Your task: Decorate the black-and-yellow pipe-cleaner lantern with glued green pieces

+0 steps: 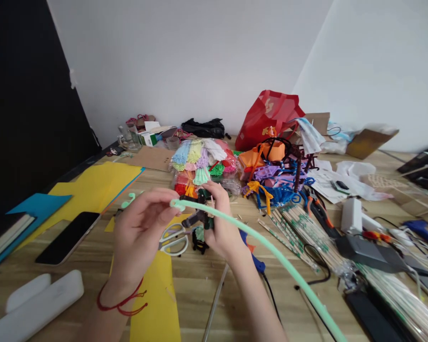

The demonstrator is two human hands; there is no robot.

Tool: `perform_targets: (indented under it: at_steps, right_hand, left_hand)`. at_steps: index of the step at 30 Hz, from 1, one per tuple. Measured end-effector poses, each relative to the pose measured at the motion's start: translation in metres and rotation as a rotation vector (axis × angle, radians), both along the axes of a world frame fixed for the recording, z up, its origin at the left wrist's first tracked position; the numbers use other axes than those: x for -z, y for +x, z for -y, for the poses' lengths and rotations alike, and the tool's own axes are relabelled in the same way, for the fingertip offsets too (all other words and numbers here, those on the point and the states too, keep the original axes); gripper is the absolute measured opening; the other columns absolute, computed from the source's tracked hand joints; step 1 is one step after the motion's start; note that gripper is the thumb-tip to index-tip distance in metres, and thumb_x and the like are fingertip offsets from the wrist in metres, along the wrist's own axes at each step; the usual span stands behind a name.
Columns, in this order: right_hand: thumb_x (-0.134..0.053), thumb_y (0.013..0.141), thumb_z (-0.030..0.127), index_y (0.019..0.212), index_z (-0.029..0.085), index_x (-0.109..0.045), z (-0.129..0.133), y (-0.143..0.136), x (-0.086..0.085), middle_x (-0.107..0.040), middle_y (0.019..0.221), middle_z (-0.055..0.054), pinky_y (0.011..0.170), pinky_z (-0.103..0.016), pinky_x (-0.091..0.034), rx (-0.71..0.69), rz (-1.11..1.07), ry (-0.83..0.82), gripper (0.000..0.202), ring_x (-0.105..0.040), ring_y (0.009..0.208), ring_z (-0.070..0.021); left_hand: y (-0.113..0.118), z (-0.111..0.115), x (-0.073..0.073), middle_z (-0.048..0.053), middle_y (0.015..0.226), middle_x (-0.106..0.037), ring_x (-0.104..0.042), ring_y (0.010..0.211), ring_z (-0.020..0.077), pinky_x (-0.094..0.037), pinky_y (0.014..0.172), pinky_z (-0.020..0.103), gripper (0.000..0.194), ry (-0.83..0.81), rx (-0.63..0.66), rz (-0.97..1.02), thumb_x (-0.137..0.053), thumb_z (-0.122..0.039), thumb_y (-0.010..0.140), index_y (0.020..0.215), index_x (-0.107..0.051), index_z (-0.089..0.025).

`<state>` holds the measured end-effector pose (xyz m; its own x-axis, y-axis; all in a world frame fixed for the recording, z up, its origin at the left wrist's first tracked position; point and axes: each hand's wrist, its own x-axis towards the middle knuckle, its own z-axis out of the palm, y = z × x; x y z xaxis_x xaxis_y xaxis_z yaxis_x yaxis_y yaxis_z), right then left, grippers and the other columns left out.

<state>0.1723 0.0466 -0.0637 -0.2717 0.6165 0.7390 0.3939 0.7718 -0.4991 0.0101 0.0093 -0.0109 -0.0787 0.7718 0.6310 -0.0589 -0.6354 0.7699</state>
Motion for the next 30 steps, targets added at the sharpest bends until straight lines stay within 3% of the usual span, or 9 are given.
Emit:
perform_targets:
  at_steps: [6,15,30]
  right_hand:
    - [-0.051,0.071,0.008,0.14,0.024,-0.036,0.012,0.0,-0.01,-0.047,0.134,-0.014,0.112,-0.061,-0.037,0.178,0.015,0.093,0.072,-0.045,0.131,-0.0322]
    - [-0.05,0.065,0.011,0.14,0.024,-0.033,0.021,0.003,-0.024,-0.044,0.127,-0.014,0.104,-0.06,-0.04,0.312,0.164,0.135,0.078,-0.044,0.121,-0.0342]
    - [-0.052,0.063,0.011,0.12,0.026,-0.036,0.022,0.002,-0.019,-0.047,0.106,-0.008,0.085,-0.048,-0.04,0.338,0.123,0.089,0.061,-0.048,0.098,-0.031]
  left_hand:
    - [0.0,0.001,0.003,0.0,0.095,-0.073,-0.07,0.092,0.0125,-0.057,0.087,0.023,0.015,0.197,-0.123,-0.29,-0.065,-0.009,0.091,0.095,-0.066,-0.023]
    - [0.0,0.006,0.003,0.003,0.1,-0.074,-0.072,0.096,0.0162,-0.059,0.089,0.029,0.023,0.282,-0.279,-0.465,-0.057,-0.002,0.09,0.095,-0.066,-0.023]
    - [0.001,0.005,0.002,0.003,0.102,-0.075,-0.072,0.097,0.0169,-0.058,0.089,0.029,0.019,0.28,-0.244,-0.473,-0.058,-0.007,0.092,0.096,-0.065,-0.025]
